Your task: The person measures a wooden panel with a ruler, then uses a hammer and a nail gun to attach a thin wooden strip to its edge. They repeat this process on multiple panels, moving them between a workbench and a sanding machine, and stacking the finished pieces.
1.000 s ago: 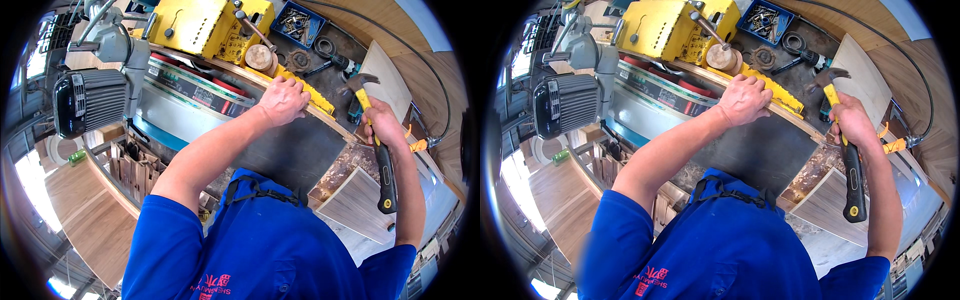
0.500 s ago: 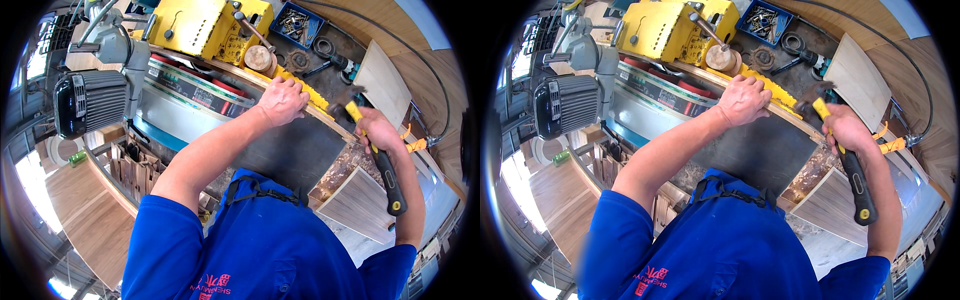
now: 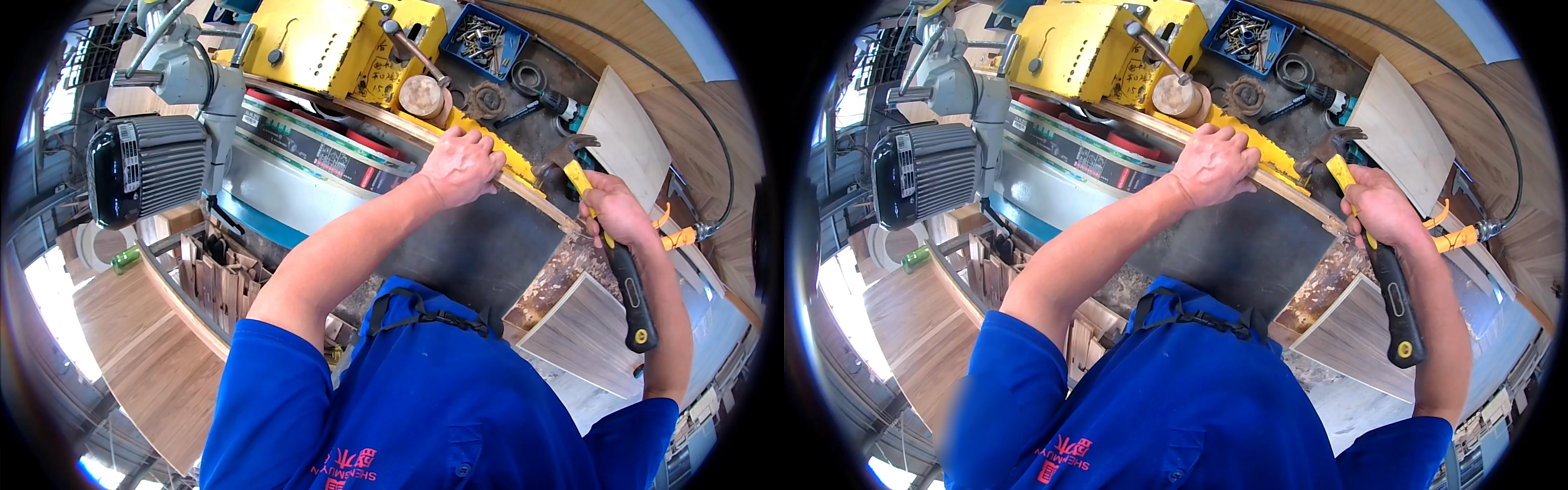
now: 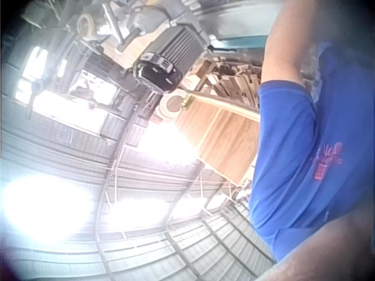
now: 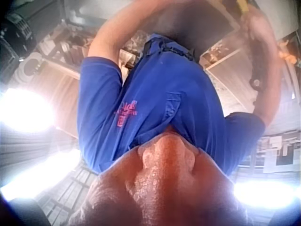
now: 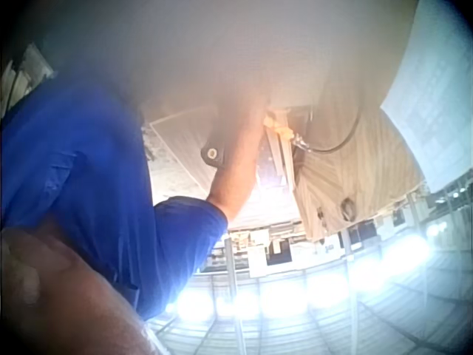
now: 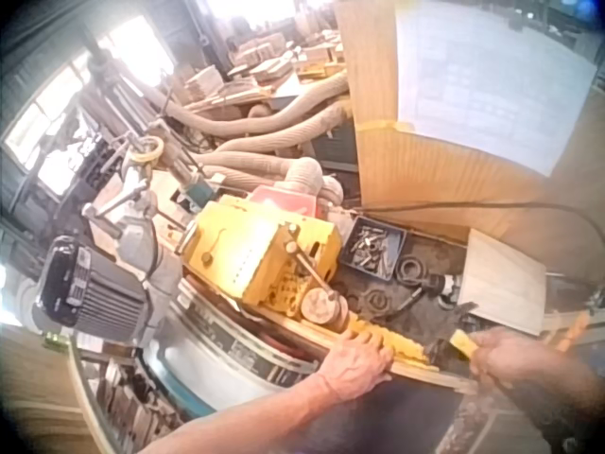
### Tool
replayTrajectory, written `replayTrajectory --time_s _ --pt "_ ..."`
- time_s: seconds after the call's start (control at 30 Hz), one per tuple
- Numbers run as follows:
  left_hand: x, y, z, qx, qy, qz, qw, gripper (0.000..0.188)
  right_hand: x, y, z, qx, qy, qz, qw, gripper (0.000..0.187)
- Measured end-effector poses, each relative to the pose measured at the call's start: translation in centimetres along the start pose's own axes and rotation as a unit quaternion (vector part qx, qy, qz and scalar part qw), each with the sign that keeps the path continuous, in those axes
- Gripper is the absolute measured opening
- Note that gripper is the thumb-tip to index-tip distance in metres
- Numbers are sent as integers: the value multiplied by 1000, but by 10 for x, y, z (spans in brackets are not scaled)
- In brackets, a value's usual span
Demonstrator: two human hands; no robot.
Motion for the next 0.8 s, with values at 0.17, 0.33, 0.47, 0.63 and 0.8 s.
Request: replayTrajectory --time_s 0.17,0.33,0.47,0.63,0.8 --pt "-2 1 -3 3 -10 0 1000 37 4 0 -6 21 -5 3 1000 9" --pt "-3 1 -5 -4 -2 3 1000 39 22 12 -22 -39 112 -24 993 15" --pt "-3 1 -6 -11 -4 4 1000 40 49 40 -27 -39 298 -62 952 33" --pt "-3 1 -8 -7 7 3 1000 39 80 89 -28 8 394 -130 910 30" --pt "-3 0 -7 2 16 3 1000 39 100 143 -25 78 457 -113 879 21"
Point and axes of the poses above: each hand's wrist, its own y-axis towards the middle knuckle, its own z-axis out of the palm, x = y × z, the point moved 7 cm from there along y, towards the middle knuckle, and after that the axes turned 7 degrees about -z, right-handed, at the moved point
